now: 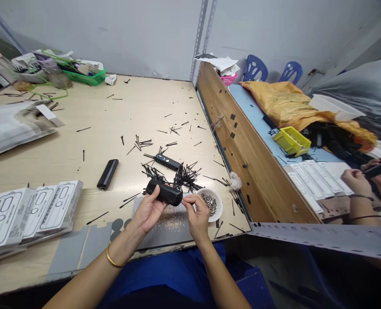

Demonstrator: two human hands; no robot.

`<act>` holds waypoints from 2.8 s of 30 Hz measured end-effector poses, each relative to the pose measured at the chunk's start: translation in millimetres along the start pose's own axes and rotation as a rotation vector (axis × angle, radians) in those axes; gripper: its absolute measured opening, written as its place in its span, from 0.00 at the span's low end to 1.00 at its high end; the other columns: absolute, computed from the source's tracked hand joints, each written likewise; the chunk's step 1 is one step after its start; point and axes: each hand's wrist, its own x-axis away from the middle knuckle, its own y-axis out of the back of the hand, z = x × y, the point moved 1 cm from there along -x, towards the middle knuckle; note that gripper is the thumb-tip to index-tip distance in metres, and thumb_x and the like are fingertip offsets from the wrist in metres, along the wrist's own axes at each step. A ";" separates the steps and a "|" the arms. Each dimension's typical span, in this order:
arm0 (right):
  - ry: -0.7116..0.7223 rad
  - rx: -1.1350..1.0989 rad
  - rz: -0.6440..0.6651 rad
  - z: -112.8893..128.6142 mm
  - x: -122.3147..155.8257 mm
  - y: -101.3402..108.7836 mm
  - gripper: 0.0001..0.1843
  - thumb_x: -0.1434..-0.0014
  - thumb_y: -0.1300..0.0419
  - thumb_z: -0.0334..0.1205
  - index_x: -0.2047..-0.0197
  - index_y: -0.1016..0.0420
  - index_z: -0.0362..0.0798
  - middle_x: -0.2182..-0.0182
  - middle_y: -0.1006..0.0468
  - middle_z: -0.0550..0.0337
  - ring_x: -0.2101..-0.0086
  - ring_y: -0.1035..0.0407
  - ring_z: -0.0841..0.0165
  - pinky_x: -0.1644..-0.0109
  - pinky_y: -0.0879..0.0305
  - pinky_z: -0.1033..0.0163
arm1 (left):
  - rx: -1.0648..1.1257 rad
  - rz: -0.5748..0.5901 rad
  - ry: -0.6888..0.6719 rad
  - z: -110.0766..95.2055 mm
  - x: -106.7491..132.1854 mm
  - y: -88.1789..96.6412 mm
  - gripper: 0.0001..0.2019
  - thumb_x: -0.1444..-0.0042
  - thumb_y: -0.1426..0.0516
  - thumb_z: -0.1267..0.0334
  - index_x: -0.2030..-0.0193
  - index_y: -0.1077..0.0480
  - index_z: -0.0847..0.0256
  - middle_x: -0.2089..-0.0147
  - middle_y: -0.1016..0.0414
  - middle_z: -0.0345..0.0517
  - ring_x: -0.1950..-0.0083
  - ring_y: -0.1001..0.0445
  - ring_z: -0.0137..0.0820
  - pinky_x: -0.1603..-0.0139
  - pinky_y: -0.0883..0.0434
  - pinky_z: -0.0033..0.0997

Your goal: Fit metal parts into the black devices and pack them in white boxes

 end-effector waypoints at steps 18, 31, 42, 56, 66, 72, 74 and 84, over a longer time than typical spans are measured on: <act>-0.082 0.561 0.069 -11.5 -34.7 57.7 0.12 0.38 0.49 0.43 0.65 0.29 0.45 0.66 0.26 0.58 0.63 0.33 0.71 0.56 0.40 0.66 | -1.515 -0.037 -0.559 -42.4 -53.3 22.3 0.26 0.39 0.47 0.54 0.39 0.44 0.68 0.52 0.27 0.61 0.56 0.24 0.41 0.57 0.27 0.38; -0.179 1.058 0.358 -56.2 -28.1 61.0 0.11 0.41 0.51 0.33 0.60 0.28 0.48 0.57 0.27 0.55 0.57 0.32 0.64 0.57 0.42 0.62 | -1.945 0.297 -0.828 -74.5 -142.7 -13.6 0.21 0.50 0.46 0.79 0.48 0.30 0.65 0.41 0.35 0.58 0.36 0.42 0.45 0.32 0.52 0.45; -0.367 0.051 0.036 -55.0 -23.5 77.7 0.12 0.46 0.40 0.45 0.64 0.26 0.45 0.65 0.23 0.56 0.65 0.32 0.71 0.59 0.37 0.66 | -1.406 0.341 -0.689 -61.4 -104.4 -24.6 0.23 0.44 0.44 0.67 0.41 0.40 0.65 0.48 0.28 0.58 0.47 0.29 0.42 0.44 0.33 0.45; -0.057 -0.054 -0.108 3.4 -6.2 24.5 0.10 0.43 0.40 0.43 0.66 0.25 0.44 0.66 0.25 0.57 0.63 0.31 0.74 0.56 0.33 0.67 | -0.061 0.090 0.159 6.2 -9.1 -26.1 0.09 0.35 0.50 0.70 0.57 0.30 0.73 0.52 0.25 0.59 0.52 0.24 0.36 0.50 0.25 0.34; 0.266 0.189 -0.084 7.3 -3.4 10.7 0.07 0.40 0.45 0.34 0.67 0.26 0.46 0.68 0.25 0.57 0.63 0.31 0.73 0.57 0.33 0.65 | -0.032 0.026 0.157 9.2 3.6 -28.2 0.11 0.35 0.51 0.70 0.61 0.28 0.73 0.55 0.23 0.58 0.54 0.23 0.33 0.46 0.26 0.34; 0.027 -0.012 -0.127 5.1 -0.2 8.1 0.07 0.41 0.42 0.39 0.68 0.28 0.44 0.69 0.27 0.59 0.64 0.32 0.74 0.58 0.34 0.67 | -0.023 0.032 0.129 6.8 10.2 -30.1 0.11 0.35 0.51 0.70 0.61 0.28 0.73 0.56 0.23 0.57 0.55 0.23 0.33 0.47 0.25 0.33; 0.010 -0.025 -0.142 6.9 -0.5 9.7 0.08 0.41 0.42 0.40 0.69 0.28 0.44 0.69 0.27 0.59 0.64 0.32 0.74 0.57 0.35 0.67 | -0.021 0.045 0.140 7.7 13.3 -31.5 0.11 0.35 0.51 0.70 0.61 0.29 0.73 0.55 0.23 0.58 0.54 0.23 0.33 0.47 0.25 0.33; 0.175 0.153 -0.046 8.2 -2.0 13.2 0.08 0.40 0.44 0.36 0.69 0.27 0.46 0.71 0.26 0.59 0.66 0.32 0.74 0.59 0.35 0.67 | -0.049 0.025 0.080 12.3 13.5 -20.3 0.09 0.35 0.51 0.71 0.57 0.30 0.69 0.54 0.24 0.55 0.54 0.23 0.32 0.48 0.25 0.33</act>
